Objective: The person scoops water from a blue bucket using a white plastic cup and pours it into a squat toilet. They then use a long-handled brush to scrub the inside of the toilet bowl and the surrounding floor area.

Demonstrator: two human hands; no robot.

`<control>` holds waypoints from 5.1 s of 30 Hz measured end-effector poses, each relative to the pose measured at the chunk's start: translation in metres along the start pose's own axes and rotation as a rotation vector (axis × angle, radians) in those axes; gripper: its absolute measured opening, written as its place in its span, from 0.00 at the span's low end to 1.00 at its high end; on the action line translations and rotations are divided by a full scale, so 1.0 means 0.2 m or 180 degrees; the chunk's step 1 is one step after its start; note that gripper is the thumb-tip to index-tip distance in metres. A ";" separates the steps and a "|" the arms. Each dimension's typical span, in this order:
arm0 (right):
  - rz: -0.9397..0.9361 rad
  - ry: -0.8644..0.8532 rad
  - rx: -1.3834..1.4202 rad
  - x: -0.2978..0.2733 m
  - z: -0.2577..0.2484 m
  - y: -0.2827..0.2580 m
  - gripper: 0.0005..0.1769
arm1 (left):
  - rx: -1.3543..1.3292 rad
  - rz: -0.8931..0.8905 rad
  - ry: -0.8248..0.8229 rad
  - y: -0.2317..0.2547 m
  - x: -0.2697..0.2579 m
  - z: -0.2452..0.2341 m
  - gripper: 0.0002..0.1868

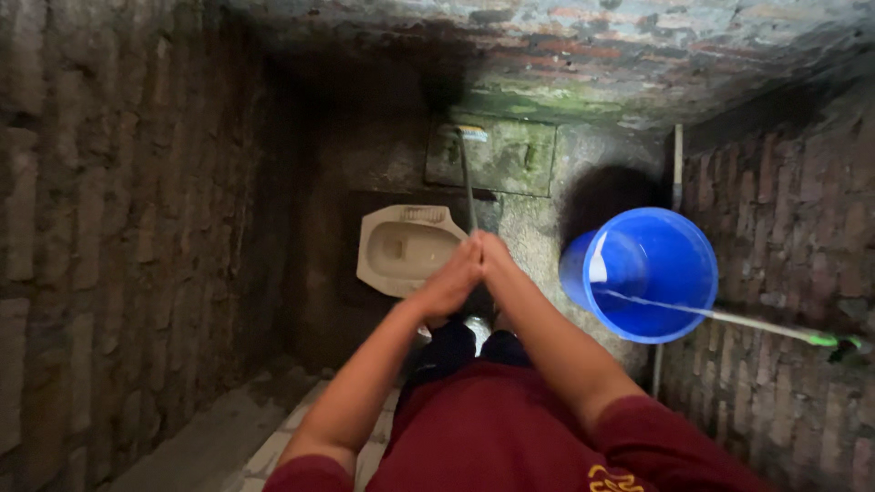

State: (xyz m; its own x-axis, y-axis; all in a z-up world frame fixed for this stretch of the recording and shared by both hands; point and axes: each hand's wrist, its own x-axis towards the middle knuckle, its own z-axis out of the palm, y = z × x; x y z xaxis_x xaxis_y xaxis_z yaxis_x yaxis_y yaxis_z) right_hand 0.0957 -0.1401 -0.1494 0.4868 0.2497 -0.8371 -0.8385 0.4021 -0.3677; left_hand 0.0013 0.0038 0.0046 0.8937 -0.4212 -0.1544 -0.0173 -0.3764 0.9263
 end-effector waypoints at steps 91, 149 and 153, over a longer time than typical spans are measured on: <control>-0.1711 -0.0315 -0.6136 0.26 0.85 0.29 0.30 | -0.2087 -0.1650 0.1855 -0.53 -0.39 -0.16 0.54; -0.1232 0.0038 -0.5397 0.20 0.75 0.10 0.30 | -0.2012 -0.1692 0.1797 -0.57 -0.32 -0.06 0.47; -0.1364 0.0056 -0.6145 0.15 0.43 0.03 0.29 | -0.2061 -0.1373 0.1640 -0.45 -0.28 -0.05 0.48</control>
State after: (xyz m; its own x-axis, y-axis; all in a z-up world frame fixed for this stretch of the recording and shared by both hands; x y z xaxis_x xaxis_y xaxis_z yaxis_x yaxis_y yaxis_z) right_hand 0.1253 -0.0544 -0.1419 0.7021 0.4012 -0.5882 0.2026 -0.9045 -0.3752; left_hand -0.0431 0.0709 -0.0669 0.8560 0.1243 -0.5018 0.4771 0.1837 0.8594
